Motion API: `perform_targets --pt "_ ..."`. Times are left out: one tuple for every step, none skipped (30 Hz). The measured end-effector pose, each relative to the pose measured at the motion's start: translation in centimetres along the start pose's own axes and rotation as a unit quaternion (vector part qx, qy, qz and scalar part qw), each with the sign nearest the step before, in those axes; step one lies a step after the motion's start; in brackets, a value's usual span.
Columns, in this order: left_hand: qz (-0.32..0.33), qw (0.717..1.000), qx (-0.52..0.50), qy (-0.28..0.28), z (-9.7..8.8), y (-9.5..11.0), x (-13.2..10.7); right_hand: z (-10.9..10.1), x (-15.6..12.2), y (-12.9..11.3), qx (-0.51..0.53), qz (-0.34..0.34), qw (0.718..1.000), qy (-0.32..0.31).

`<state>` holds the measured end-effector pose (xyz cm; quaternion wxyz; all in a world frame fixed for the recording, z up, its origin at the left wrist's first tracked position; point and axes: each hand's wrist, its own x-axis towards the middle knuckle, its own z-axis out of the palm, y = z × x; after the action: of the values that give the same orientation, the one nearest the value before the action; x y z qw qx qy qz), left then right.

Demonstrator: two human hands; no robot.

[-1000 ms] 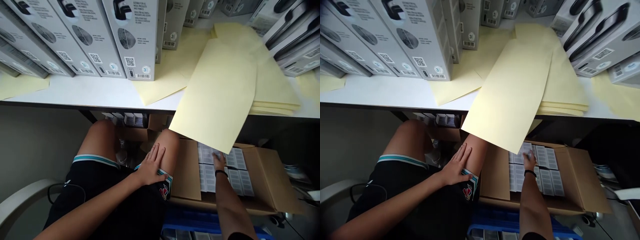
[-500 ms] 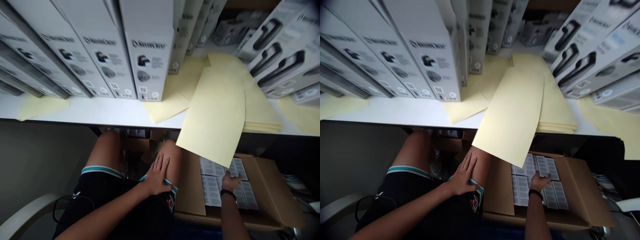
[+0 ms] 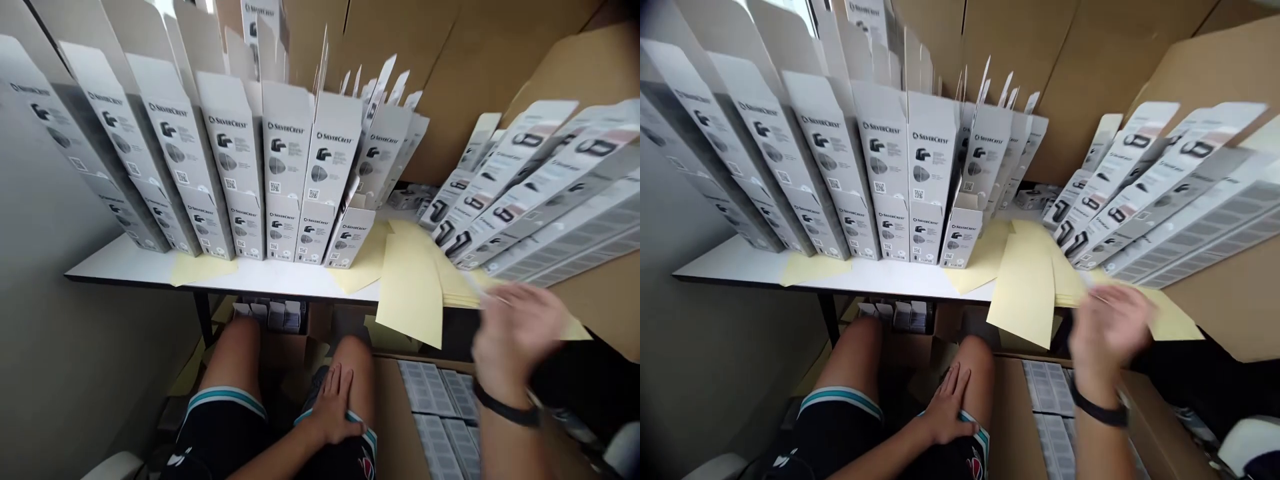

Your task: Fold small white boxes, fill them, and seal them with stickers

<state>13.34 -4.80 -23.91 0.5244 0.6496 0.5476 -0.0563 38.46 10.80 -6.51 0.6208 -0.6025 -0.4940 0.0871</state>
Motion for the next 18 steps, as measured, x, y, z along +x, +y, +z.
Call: perform_targets --pt "0.003 1.0 0.005 0.004 0.1 0.0 0.0 2.8 0.1 -3.2 0.017 -0.025 0.994 -0.105" --pt "0.004 1.0 0.01 0.007 0.2 0.0 -0.1 5.6 0.0 -5.7 0.031 -0.049 0.981 -0.184" --pt "0.004 1.0 0.015 0.01 0.3 0.1 -0.1 8.3 0.0 -7.5 0.029 -0.069 0.967 -0.243" --pt "0.003 1.0 0.017 0.012 0.5 0.2 -0.2 10.8 0.2 -8.7 0.021 -0.077 0.96 -0.267" --pt "0.0 1.0 0.018 0.015 0.7 0.3 -0.2 12.9 0.6 -9.2 0.007 -0.077 0.958 -0.276" --pt "-0.004 1.0 0.016 0.019 0.9 0.3 -0.3 14.7 1.1 -9.2 -0.005 -0.073 0.958 -0.278" --pt "-0.008 1.0 0.011 0.025 1.1 0.3 -0.5 16.1 1.7 -9.0 -0.01 -0.07 0.958 -0.277" --pt "-0.011 0.999 0.004 0.033 1.3 0.3 -0.7 17.2 2.4 -8.7 -0.011 -0.07 0.959 -0.275" --pt "-0.014 0.999 -0.006 0.043 1.5 0.3 -1.0 17.9 3.0 -8.5 -0.01 -0.073 0.96 -0.272" --pt "-0.014 0.998 -0.019 0.056 1.6 0.4 -1.3 18.2 3.6 -8.3 -0.006 -0.078 0.961 -0.266" --pt "-0.013 0.997 -0.034 0.072 1.6 0.4 -1.7 18.3 4.1 -8.2 -0.001 -0.085 0.962 -0.258" --pt "-0.009 0.994 -0.052 0.093 1.5 0.6 -2.2 18.0 4.3 -8.3 0.004 -0.093 0.965 -0.245" --pt "-0.002 0.99 -0.071 0.118 1.3 1.0 -2.6 17.5 4.4 -8.4 0.009 -0.1 0.968 -0.231" --pt "0.007 0.984 -0.093 0.15 1.0 1.4 -3.2 16.7 4.2 -8.7 0.015 -0.108 0.971 -0.214" --pt "0.019 0.975 -0.116 0.189 0.5 2.1 -3.7 15.7 3.8 -9.0 0.021 -0.117 0.973 -0.198" --pt "0.034 0.962 -0.14 0.233 -0.1 2.8 -4.3 14.5 3.2 -9.4 0.025 -0.126 0.975 -0.182" --pt "0.05 0.945 -0.164 0.279 -0.9 3.8 -5.0 13.1 2.3 -9.8 0.029 -0.133 0.976 -0.167" --pt "0.069 0.924 -0.185 0.326 -1.8 4.8 -5.7 11.5 1.2 -10.4 0.03 -0.147 0.977 -0.151"
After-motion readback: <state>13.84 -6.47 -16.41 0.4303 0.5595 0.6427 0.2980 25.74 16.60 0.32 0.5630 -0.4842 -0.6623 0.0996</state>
